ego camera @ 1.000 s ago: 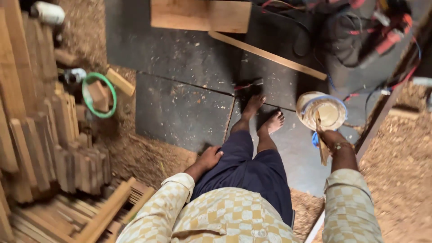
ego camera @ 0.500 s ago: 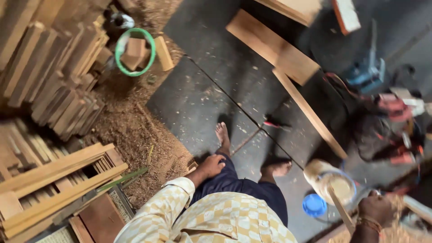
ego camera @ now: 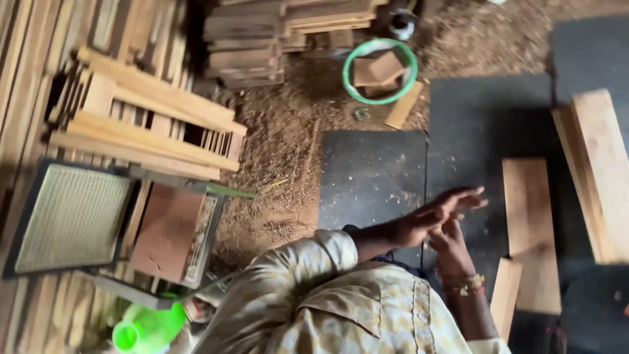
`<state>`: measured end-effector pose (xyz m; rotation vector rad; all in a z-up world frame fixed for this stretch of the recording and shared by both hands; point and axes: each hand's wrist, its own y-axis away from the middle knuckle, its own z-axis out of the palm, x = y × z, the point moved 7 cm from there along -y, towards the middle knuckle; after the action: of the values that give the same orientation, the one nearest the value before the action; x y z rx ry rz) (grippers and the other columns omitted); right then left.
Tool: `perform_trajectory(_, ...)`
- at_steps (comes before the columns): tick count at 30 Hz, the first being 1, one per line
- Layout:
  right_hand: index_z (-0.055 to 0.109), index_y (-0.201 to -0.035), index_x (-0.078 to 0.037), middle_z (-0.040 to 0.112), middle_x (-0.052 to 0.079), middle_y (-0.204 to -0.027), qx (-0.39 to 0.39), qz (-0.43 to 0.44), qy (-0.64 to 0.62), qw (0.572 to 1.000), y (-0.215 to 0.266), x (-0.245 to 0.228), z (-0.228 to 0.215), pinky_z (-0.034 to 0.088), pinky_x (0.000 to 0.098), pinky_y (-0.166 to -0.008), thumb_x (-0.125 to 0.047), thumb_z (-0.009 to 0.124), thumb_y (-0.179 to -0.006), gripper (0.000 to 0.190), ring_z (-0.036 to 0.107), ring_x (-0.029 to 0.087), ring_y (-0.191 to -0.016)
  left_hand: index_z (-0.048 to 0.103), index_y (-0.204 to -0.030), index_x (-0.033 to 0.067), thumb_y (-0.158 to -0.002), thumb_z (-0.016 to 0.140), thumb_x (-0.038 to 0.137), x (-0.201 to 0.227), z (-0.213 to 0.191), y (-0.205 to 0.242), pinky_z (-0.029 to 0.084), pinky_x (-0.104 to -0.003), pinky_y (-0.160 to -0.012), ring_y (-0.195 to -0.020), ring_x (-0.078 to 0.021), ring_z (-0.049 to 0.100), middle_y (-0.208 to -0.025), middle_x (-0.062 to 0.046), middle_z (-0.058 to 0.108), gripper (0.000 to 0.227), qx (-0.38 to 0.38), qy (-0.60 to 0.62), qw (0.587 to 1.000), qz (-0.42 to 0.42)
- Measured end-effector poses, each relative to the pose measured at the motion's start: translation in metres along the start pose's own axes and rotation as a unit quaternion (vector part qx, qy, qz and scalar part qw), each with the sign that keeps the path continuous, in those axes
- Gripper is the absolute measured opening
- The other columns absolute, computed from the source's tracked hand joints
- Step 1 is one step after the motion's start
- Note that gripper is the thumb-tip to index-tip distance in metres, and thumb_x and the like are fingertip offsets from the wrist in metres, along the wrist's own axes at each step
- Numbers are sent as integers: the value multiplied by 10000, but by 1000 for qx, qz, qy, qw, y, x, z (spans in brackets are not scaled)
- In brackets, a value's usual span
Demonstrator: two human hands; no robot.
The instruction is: Applying adhesive to wooden slats and assembling them into a structure on the floor of a workshop.
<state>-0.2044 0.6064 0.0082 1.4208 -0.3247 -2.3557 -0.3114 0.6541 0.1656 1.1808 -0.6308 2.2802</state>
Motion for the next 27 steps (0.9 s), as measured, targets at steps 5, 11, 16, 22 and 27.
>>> perform_trajectory(5, 432, -1445, -158, 590, -24, -1326, 6, -57, 200, 978, -72, -97, 83, 531, 344, -849, -264, 774, -759, 774, 603, 148, -1160, 141, -1692, 107, -1005, 453, 712, 67, -55, -19, 112, -473, -1318, -1597, -237, 233, -1688, -142, 278, 967, 86, -58, 989, 103)
perform_trajectory(11, 535, -1350, -32, 596, 188, -1271, 103, -310, 567, 756, -136, -172, 170, 512, 474, -950, -263, 925, -715, 781, 605, 377, -1161, 71, -1712, 66, -1070, 376, 676, 100, -155, -31, 36, -481, -1370, -1664, -284, 138, -1729, -188, 198, 936, 210, -188, 948, 152)
perform_trajectory(16, 558, -1415, -82, 602, 158, -1406, -128, -335, 551, 753, -215, -144, 200, 501, 450, -1129, 22, 705, -720, 717, 590, 342, -1321, 59, -1697, 91, -1105, 345, 591, 138, -236, -48, 39, -489, -1386, -1676, -282, 50, -1775, -178, 74, 826, 371, -324, 839, 231)
perform_trajectory(22, 380, -1552, -130, 511, 28, -1493, -382, 96, 118, 912, -326, -131, 249, 486, 369, -944, -98, 795, -785, 872, 515, 189, -1282, 192, -1653, 69, -1016, 436, 488, 182, -329, -75, 162, -527, -1284, -1579, -388, 245, -1676, -218, 269, 800, 457, -568, 675, 109)
perform_trajectory(27, 489, -1482, 1, 583, 150, -1448, -377, 189, 278, 863, -391, -117, 294, 493, 416, -1008, -347, 806, -825, 808, 567, 276, -1254, 188, -1658, 243, -1118, 312, 352, 246, -355, -80, 185, -472, -1399, -1669, -275, 178, -1770, -96, 132, 565, 351, -464, 682, 443)
